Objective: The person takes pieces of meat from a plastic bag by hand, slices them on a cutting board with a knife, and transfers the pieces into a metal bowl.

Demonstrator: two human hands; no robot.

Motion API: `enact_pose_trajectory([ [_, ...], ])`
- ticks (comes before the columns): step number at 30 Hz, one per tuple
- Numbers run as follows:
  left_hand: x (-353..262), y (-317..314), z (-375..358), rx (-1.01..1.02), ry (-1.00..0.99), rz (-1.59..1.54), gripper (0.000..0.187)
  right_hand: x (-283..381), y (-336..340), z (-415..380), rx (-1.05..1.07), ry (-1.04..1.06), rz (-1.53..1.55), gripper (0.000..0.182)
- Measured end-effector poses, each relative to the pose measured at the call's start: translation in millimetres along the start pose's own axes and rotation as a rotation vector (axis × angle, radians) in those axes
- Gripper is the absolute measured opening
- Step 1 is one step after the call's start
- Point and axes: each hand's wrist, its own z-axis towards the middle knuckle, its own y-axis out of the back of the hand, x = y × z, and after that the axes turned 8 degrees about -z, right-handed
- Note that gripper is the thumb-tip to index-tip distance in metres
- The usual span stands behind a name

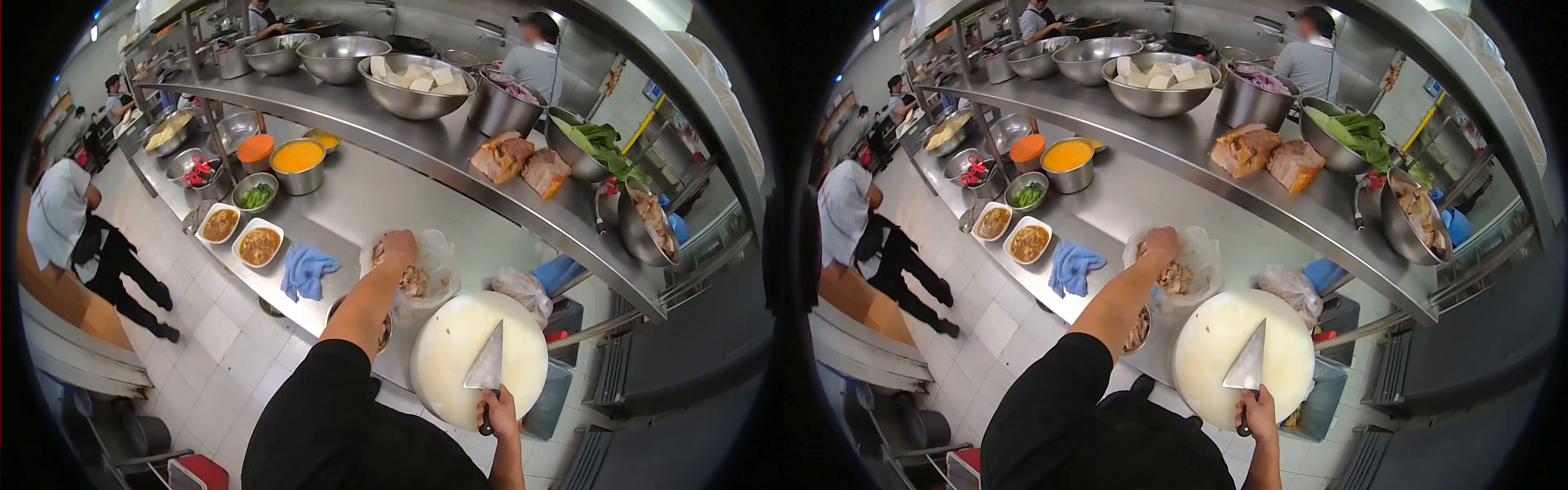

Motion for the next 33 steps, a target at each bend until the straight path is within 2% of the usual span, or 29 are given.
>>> enact_pose_trajectory([
  [4,7,24,-16,0.088,0.107,-0.259,0.033,-4,8,4,0.082,0.010,-0.018,0.013],
  [7,7,47,-55,-0.060,0.197,-0.458,0.036,-5,13,8,0.139,0.011,-0.048,0.015],
  [10,-6,86,-115,-0.037,0.140,-0.626,0.024,-10,16,10,0.168,0.021,-0.076,0.014],
  [13,-11,58,-151,0.106,0.149,-1.057,0.020,-2,17,6,0.178,0.005,-0.055,0.012],
  [16,-50,52,-227,0.260,0.021,-1.256,0.027,-6,31,8,0.199,0.050,-0.001,0.015],
  [19,-82,15,-296,0.430,0.098,-1.259,0.020,20,48,-12,0.137,0.047,-0.156,0.024],
  [22,-102,6,-347,0.496,0.034,-0.939,0.025,52,64,-41,0.099,0.104,-0.520,0.032],
  [23,-105,14,-353,0.386,-0.119,-0.711,0.032,47,68,-45,0.014,0.246,-0.740,0.032],
  [24,-107,20,-353,0.394,-0.141,-0.578,0.033,44,72,-48,-0.070,0.392,-0.962,0.033],
  [26,-107,29,-352,0.397,-0.181,-0.314,0.036,61,67,-64,-0.008,0.265,-1.165,0.036],
  [27,-109,37,-348,0.432,-0.129,-0.246,0.031,71,63,-72,0.026,0.207,-1.266,0.037],
  [30,-99,33,-351,-0.041,-0.495,-0.401,0.024,80,59,-84,0.013,0.245,-1.347,0.031],
  [33,-92,25,-343,0.159,-0.628,-0.484,0.020,91,57,-96,-0.007,0.329,-1.380,0.027],
])
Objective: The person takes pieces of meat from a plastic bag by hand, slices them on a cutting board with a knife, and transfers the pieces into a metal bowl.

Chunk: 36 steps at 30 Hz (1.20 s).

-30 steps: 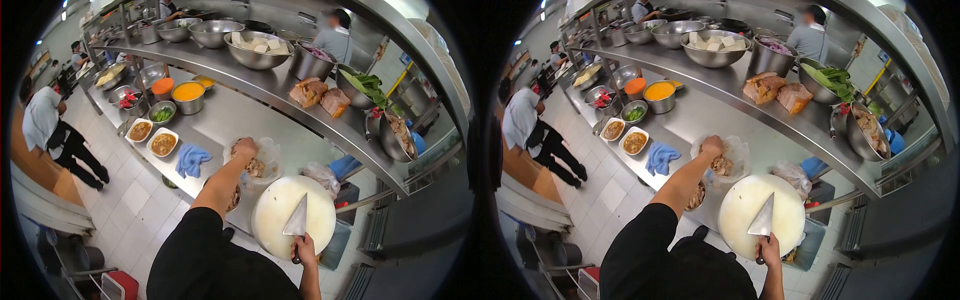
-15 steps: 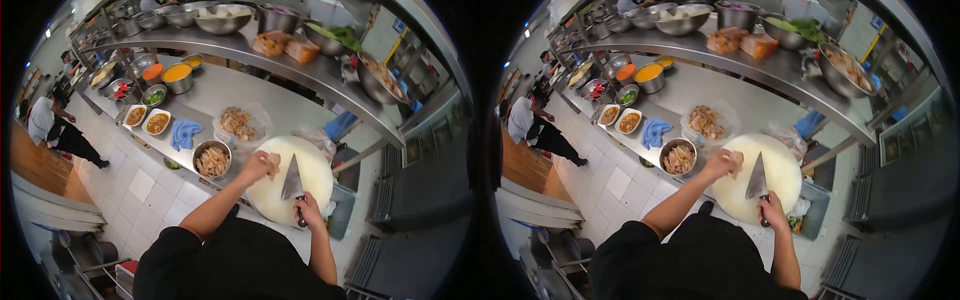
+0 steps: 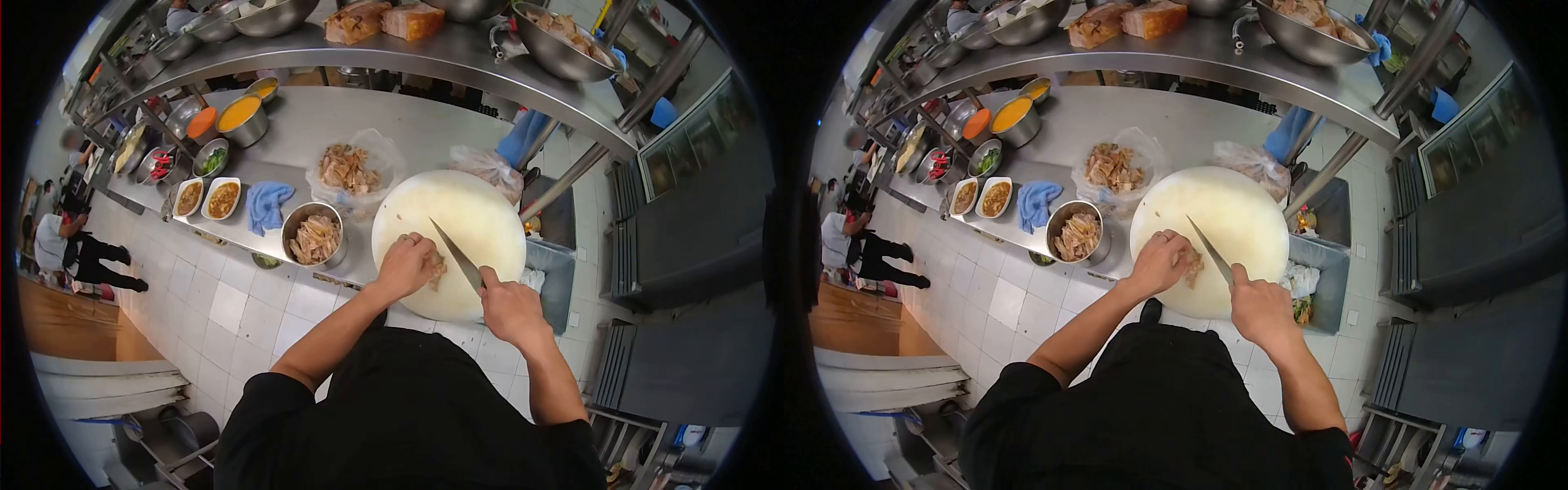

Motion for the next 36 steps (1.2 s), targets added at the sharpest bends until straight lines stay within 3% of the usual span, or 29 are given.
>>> enact_pose_trajectory([
  [1,3,-2,0,0.066,-0.017,-0.041,0.019,1,2,-1,-0.003,0.022,-0.013,0.026],
  [12,14,-10,-5,0.056,-0.070,0.008,0.013,23,1,5,0.113,0.056,-0.177,0.023],
  [15,17,-10,-3,0.052,-0.046,-0.001,0.012,12,-39,34,0.082,0.026,-0.108,0.021],
  [21,13,-1,3,0.101,-0.002,-0.043,0.013,8,-5,36,0.166,0.055,-0.113,0.023],
  [25,14,-2,4,0.075,-0.056,-0.016,0.014,2,-6,34,0.157,0.044,-0.007,0.026],
  [28,20,1,8,0.202,-0.061,0.080,0.024,-22,-14,32,0.102,0.017,0.205,0.028],
  [31,24,5,13,0.229,-0.146,0.110,0.030,-24,-8,26,0.090,-0.122,0.382,0.029],
  [33,24,5,15,0.079,-0.456,0.118,0.033,-26,-12,21,0.050,-0.177,0.353,0.029],
  [36,24,19,16,0.315,-0.605,0.177,0.035,-36,-33,18,0.074,-0.214,0.345,0.029],
])
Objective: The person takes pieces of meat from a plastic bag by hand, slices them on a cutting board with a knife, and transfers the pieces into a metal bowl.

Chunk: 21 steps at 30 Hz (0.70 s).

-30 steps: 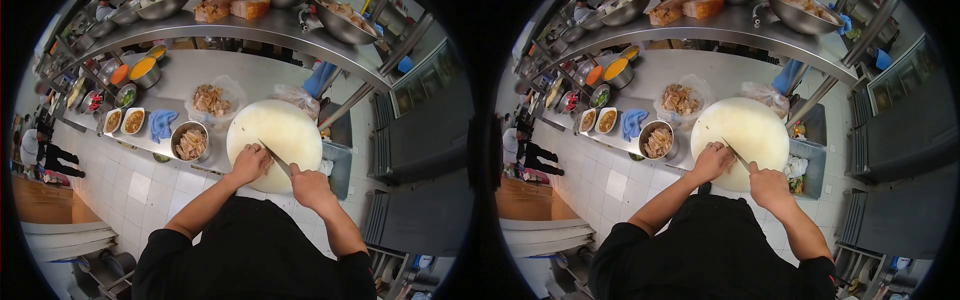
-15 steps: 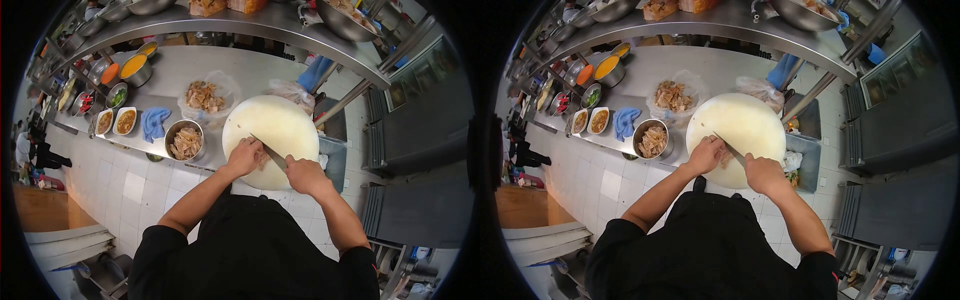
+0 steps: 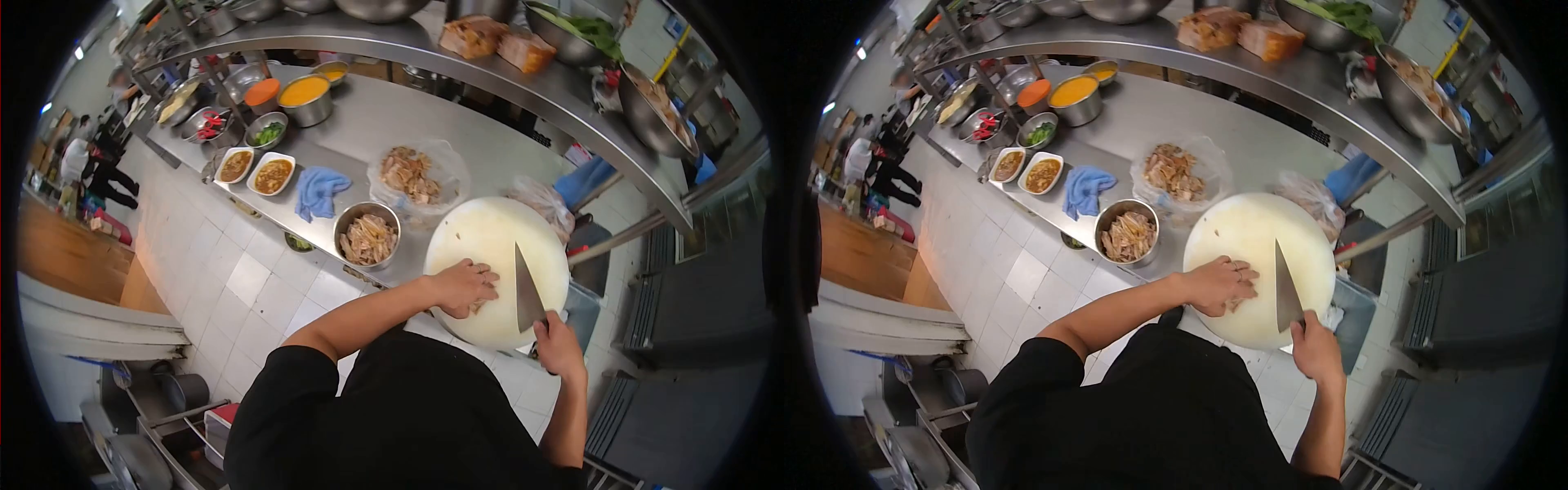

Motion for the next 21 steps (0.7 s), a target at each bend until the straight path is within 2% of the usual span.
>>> enact_pose_trajectory([
  [3,4,-13,5,0.086,0.198,-0.100,0.038,-5,-10,-7,0.029,-0.022,-0.011,0.030],
  [7,-21,-23,9,-0.036,0.360,-0.073,0.037,11,-10,-15,-0.041,0.011,-0.261,0.031],
  [11,-25,-31,2,-0.089,0.429,-0.077,0.046,17,-16,-12,-0.045,0.095,-0.398,0.029],
  [14,-14,-28,-15,-0.087,0.286,-0.041,0.050,25,-6,-16,-0.074,0.113,-0.421,0.029],
  [16,-15,-14,-19,-0.042,0.273,-0.085,0.044,33,-3,-21,-0.104,0.114,-0.407,0.027],
  [18,-21,-2,-21,-0.125,0.251,-0.094,0.032,35,-1,-20,-0.065,0.110,-0.399,0.026],
  [21,-21,-5,-15,-0.243,0.412,-0.232,0.029,40,0,-23,-0.031,0.119,-0.404,0.025],
])
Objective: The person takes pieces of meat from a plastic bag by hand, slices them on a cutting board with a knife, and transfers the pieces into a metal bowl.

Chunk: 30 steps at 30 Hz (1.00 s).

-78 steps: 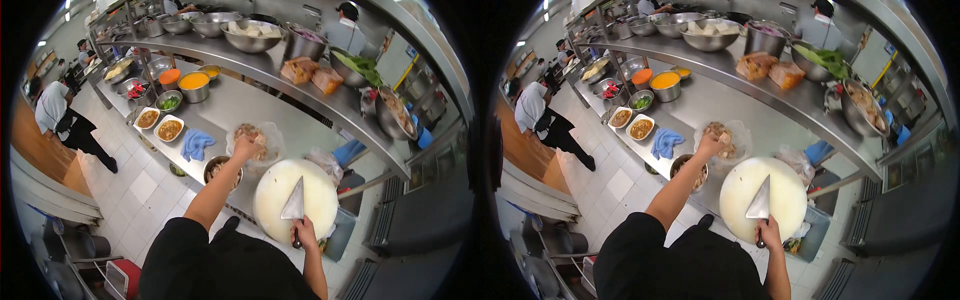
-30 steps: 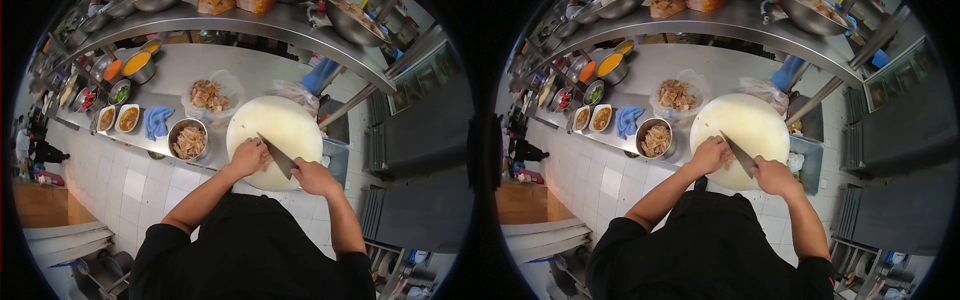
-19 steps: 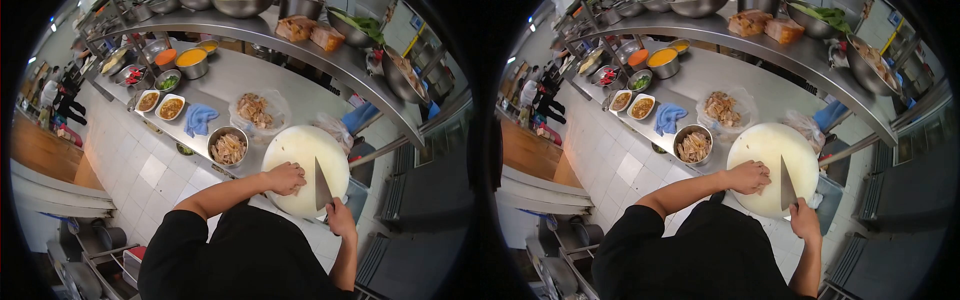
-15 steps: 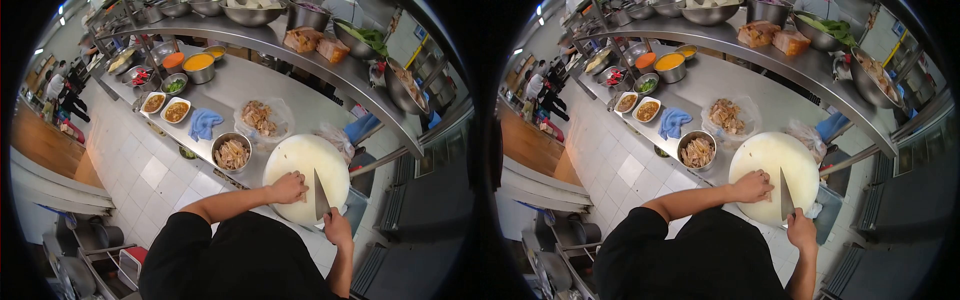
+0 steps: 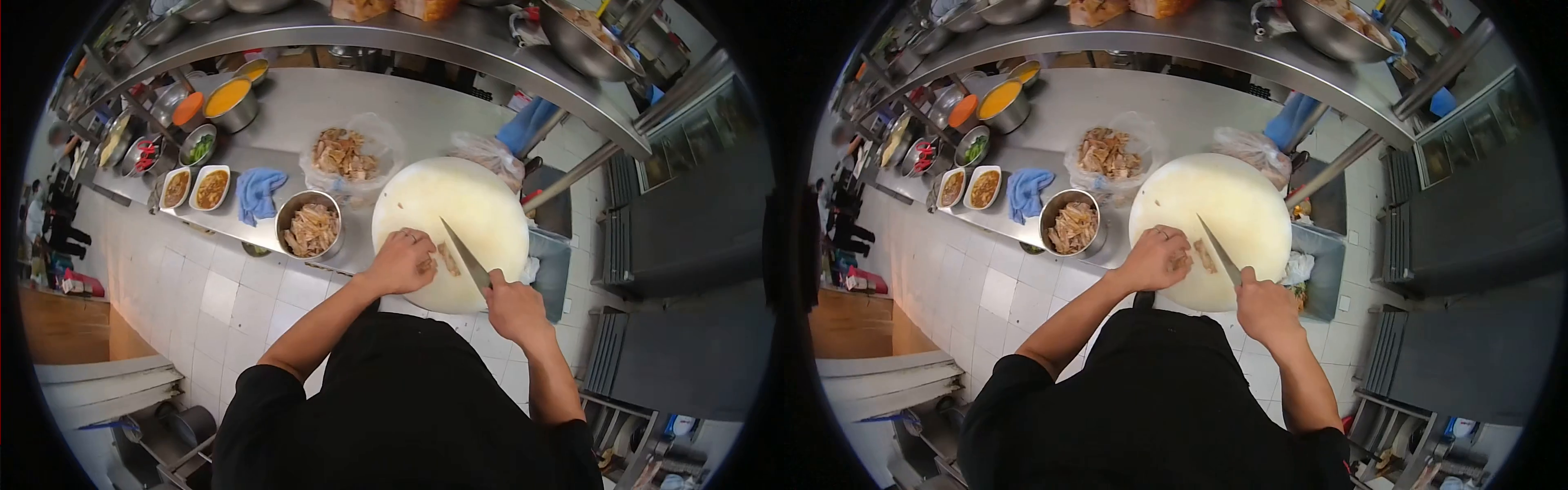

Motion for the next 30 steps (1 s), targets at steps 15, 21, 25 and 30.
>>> enact_pose_trajectory([
  [15,3,-43,13,-0.118,-0.012,0.134,0.006,10,-13,24,0.174,-0.001,-0.002,0.029],
  [21,9,-32,17,-0.203,-0.002,-0.005,0.014,-9,9,23,0.158,0.028,0.009,0.029],
  [25,5,-10,9,-0.210,0.037,0.037,0.020,20,14,9,0.145,0.000,-0.038,0.027],
  [30,9,-5,-7,-0.108,0.056,0.025,0.018,10,-4,39,0.119,0.093,-0.034,0.023],
])
